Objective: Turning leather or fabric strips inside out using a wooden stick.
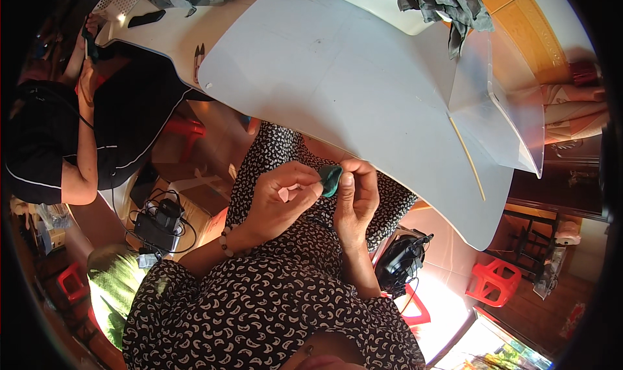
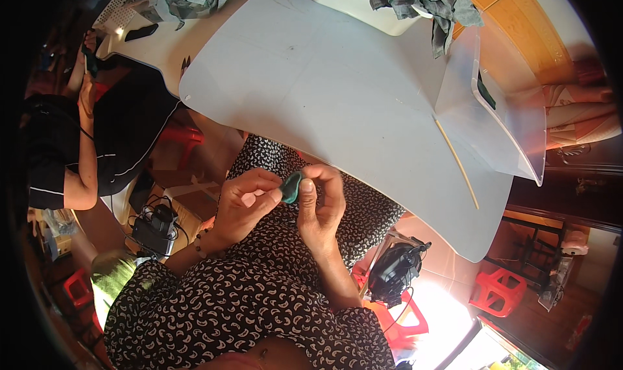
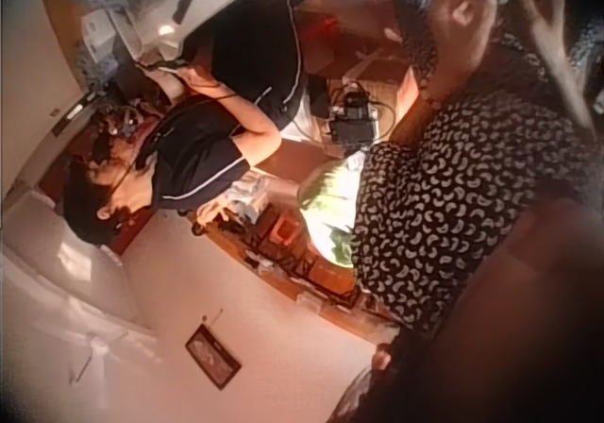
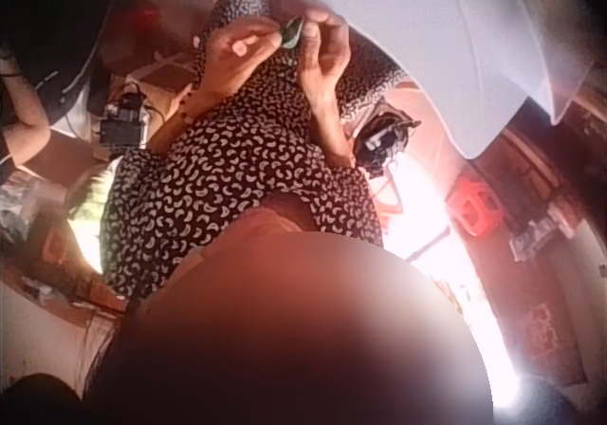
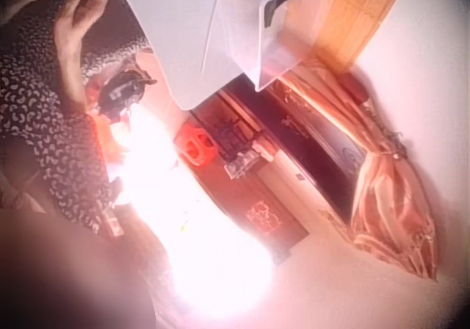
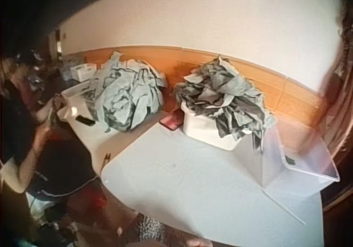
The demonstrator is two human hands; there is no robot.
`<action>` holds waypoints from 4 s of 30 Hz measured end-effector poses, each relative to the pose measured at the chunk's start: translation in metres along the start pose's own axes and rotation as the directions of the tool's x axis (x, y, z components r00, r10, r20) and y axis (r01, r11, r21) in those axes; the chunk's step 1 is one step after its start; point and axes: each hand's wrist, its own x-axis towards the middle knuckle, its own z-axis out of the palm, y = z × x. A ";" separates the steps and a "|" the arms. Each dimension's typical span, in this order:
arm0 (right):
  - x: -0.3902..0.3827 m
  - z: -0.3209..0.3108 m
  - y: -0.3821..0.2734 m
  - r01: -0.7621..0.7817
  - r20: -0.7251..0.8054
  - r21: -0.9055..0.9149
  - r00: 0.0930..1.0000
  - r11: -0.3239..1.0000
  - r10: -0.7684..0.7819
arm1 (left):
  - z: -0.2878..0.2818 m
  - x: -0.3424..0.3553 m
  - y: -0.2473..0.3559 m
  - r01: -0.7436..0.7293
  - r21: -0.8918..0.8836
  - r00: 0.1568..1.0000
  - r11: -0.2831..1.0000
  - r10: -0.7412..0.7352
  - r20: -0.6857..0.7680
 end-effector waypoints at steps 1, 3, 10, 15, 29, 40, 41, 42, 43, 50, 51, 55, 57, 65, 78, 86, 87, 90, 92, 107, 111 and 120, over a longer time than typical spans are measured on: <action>0.000 0.001 0.003 0.062 -0.108 -0.108 0.991 0.992 -0.074 | 0.000 0.002 0.002 0.014 0.021 1.000 1.000 -0.014 -0.010; -0.001 -0.005 -0.004 0.155 -0.069 -0.249 0.982 0.956 -0.177 | -0.001 0.003 0.001 0.030 0.041 0.999 0.999 -0.029 -0.023; -0.005 -0.006 -0.011 0.138 0.086 -0.408 0.990 0.902 -0.112 | -0.001 0.004 -0.005 0.099 -0.142 0.994 0.985 -0.105 -0.035; -0.009 -0.007 -0.006 -0.069 0.061 -0.147 0.995 0.987 0.079 | -0.006 0.007 -0.010 0.205 -0.229 0.978 0.952 -0.206 0.022; -0.005 0.000 -0.020 0.234 0.081 -0.419 0.972 0.877 -0.221 | 0.005 0.004 -0.010 -0.280 0.376 0.936 0.883 0.337 -0.096; -0.003 -0.001 -0.013 0.309 0.172 -0.539 0.951 0.784 -0.256 | 0.008 0.001 -0.015 -0.297 0.423 0.929 0.856 0.361 -0.078; -0.007 0.000 -0.016 -0.003 0.091 -0.209 0.996 0.978 0.023 | 0.007 0.001 -0.016 -0.281 0.381 0.939 0.881 0.334 -0.079; -0.008 0.000 -0.018 -0.327 0.118 0.161 0.943 0.931 0.311 | 0.008 0.001 -0.017 -0.281 0.381 0.939 0.881 0.334 -0.079; -0.009 -0.001 -0.014 -0.354 0.176 0.223 0.931 0.908 0.320 | 0.009 0.001 -0.018 -0.232 0.316 0.950 0.920 0.284 -0.128; -0.006 -0.002 -0.014 -0.419 0.253 0.282 0.900 0.863 0.354 | 0.005 0.004 -0.015 -0.372 0.381 0.896 0.846 0.434 -0.089; -0.007 -0.001 -0.015 -0.424 0.237 0.301 0.901 0.854 0.364 | 0.005 0.004 -0.011 -0.372 0.382 0.896 0.846 0.434 -0.089; -0.007 0.002 -0.012 -0.391 0.236 0.348 0.916 0.852 0.324 | -0.002 0.004 -0.015 -0.375 0.384 0.921 0.844 0.388 0.047; -0.007 0.000 -0.011 -0.386 0.239 0.321 0.917 0.865 0.321 | -0.007 0.003 -0.027 -0.356 0.400 0.924 0.844 0.382 0.016; 0.007 -0.048 -0.034 0.029 -0.124 -0.239 0.990 0.971 -0.061 | -0.010 0.027 0.000 -0.174 -0.271 0.972 0.947 0.121 -0.202; 0.085 -0.234 -0.033 -0.198 -0.124 -0.970 0.903 -0.141 -0.411 | 0.003 0.089 0.034 0.365 -0.837 0.929 0.409 -0.096 0.358; 0.035 -0.135 -0.043 0.048 -0.195 -0.487 0.967 0.872 -0.162 | -0.009 0.110 0.029 0.360 -0.926 0.923 0.114 -0.186 0.336; 0.029 -0.112 -0.045 0.005 -0.105 -0.335 0.994 0.942 -0.043 | -0.009 0.108 0.028 0.329 -0.939 0.933 0.099 -0.189 0.307; 0.020 -0.062 -0.041 -0.123 0.149 0.055 0.982 0.991 0.114 | -0.001 0.106 0.026 0.328 -0.942 0.930 0.077 -0.203 0.307; 0.016 -0.033 -0.044 -0.206 0.158 0.179 0.971 0.962 0.179 | -0.004 0.106 0.021 0.341 -0.937 0.924 0.078 -0.213 0.319; 0.009 -0.005 -0.019 -0.009 0.008 -0.359 1.000 0.933 0.012 | -0.015 0.097 0.011 0.221 -0.867 0.974 0.446 -0.136 0.179; 0.007 -0.016 -0.011 -0.077 0.042 -0.500 0.993 0.863 0.113 | -0.015 0.094 0.006 0.168 -0.790 0.978 0.589 0.003 0.210; 0.015 -0.043 -0.040 -0.193 0.032 -0.042 0.980 0.980 0.194 | -0.007 0.075 0.012 -0.419 0.300 0.901 0.857 0.352 0.252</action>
